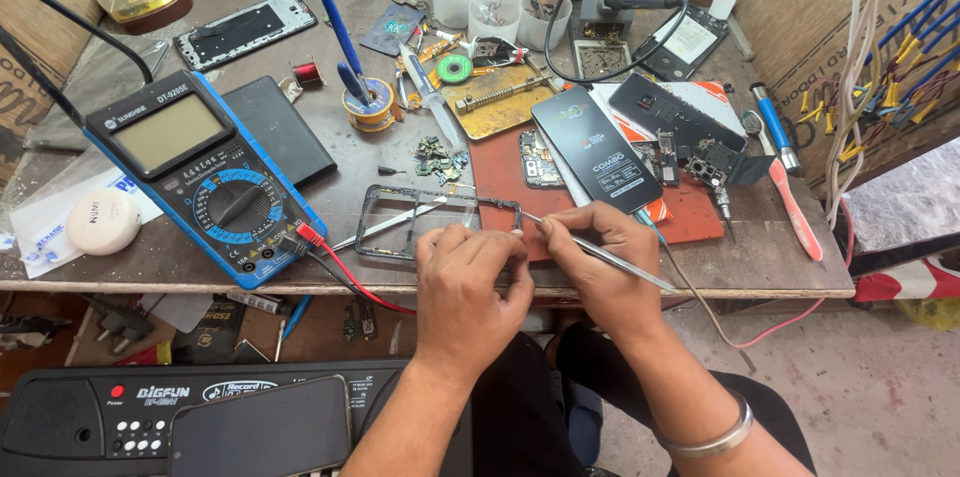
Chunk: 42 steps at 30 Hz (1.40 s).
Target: The person sits at a cluttered repair workbench and uses tweezers to pick and scrape at the edge of a disassembled phone mid-frame, working around its perimeter while holding the frame steady with the other hand. They briefly handle a small tool or component away from the bench, then resume the tweezers work on the frame.
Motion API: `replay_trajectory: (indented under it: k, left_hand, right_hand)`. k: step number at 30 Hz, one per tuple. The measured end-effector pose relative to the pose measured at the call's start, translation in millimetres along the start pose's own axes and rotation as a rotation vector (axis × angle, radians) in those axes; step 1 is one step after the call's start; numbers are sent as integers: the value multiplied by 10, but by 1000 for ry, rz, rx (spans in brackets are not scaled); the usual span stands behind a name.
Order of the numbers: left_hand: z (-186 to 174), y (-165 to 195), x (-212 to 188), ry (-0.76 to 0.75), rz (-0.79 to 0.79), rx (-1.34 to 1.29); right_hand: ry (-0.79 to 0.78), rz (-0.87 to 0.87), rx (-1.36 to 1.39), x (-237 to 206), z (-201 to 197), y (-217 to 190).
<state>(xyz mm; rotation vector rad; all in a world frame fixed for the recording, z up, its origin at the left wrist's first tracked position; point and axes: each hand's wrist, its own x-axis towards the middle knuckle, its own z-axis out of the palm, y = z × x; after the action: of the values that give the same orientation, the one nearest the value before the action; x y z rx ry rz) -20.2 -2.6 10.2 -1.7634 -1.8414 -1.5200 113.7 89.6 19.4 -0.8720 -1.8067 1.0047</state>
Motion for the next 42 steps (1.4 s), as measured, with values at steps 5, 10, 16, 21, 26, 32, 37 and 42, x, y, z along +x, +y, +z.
replay_trajectory:
  k: [5,10,16,21,26,32,37,42]
  left_hand:
    - [4,-4,2,2,5,4]
    - [7,4,-2,-2,4,1]
    - [0,5,4,5,6,1]
    - [5,4,7,-5,0,8]
    - [5,11,4,-4,-2,8]
    - [0,7,8,-2,8,9]
    - [5,7,9,-12,-1,15]
    - [4,6,13,-6,8,10]
  right_hand:
    - [-6,-36,-92,17,38,20]
    - [-20,-25,-4,10,18,29]
    - [-32,-36,-54,17,26,-1]
    - [-4,-23,-67,7,47,-46]
    - [-22,-21,-87,8,39,-77]
    - [-21,-37,-41,6,40,-78]
    - [-20,-62,-118,14,28,-73]
    - [32,-141,-136,11,66,-82]
